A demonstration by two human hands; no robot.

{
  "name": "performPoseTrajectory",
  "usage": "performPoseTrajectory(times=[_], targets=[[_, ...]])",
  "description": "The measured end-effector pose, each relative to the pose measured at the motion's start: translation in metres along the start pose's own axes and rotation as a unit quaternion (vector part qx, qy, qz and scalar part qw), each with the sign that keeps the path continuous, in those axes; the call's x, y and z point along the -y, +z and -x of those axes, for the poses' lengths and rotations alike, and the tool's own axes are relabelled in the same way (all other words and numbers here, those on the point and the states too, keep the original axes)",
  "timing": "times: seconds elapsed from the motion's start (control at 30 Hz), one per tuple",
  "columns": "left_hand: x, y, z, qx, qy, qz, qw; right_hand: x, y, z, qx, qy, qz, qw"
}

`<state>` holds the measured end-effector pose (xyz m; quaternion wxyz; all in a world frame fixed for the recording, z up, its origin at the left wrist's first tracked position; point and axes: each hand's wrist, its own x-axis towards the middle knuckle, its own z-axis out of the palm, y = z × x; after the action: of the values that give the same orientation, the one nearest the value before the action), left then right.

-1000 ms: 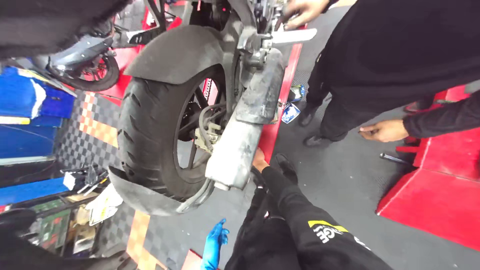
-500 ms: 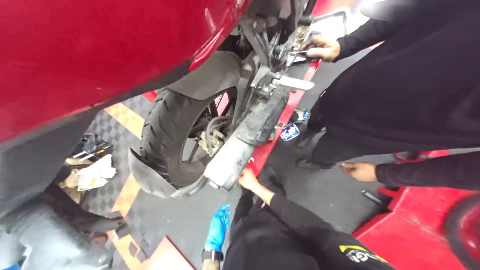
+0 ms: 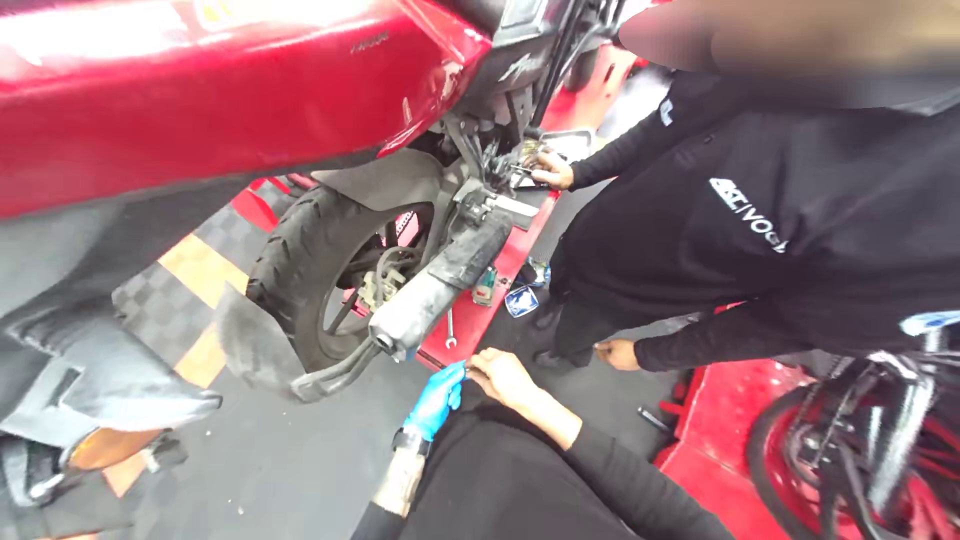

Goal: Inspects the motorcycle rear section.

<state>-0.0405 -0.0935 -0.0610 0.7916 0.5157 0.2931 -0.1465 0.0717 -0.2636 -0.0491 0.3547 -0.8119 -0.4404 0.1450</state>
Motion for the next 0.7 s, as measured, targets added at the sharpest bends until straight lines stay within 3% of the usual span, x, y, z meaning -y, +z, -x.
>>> performPoseTrajectory(times=[0.2,0.37,0.7], targets=[[0.001,0.009,0.002,-0.040,0.045,0.030,0.998,0.003,0.001,0.004,-0.069,0.031,-0.079,0.994],[-0.010,0.022,0.009,-0.046,0.061,0.055,0.995,0.015,0.001,-0.005,-0.193,0.054,-0.232,0.952],[-0.016,0.035,0.009,-0.084,0.104,0.012,0.991,0.012,0.011,-0.004,-0.185,0.088,-0.304,0.930]])
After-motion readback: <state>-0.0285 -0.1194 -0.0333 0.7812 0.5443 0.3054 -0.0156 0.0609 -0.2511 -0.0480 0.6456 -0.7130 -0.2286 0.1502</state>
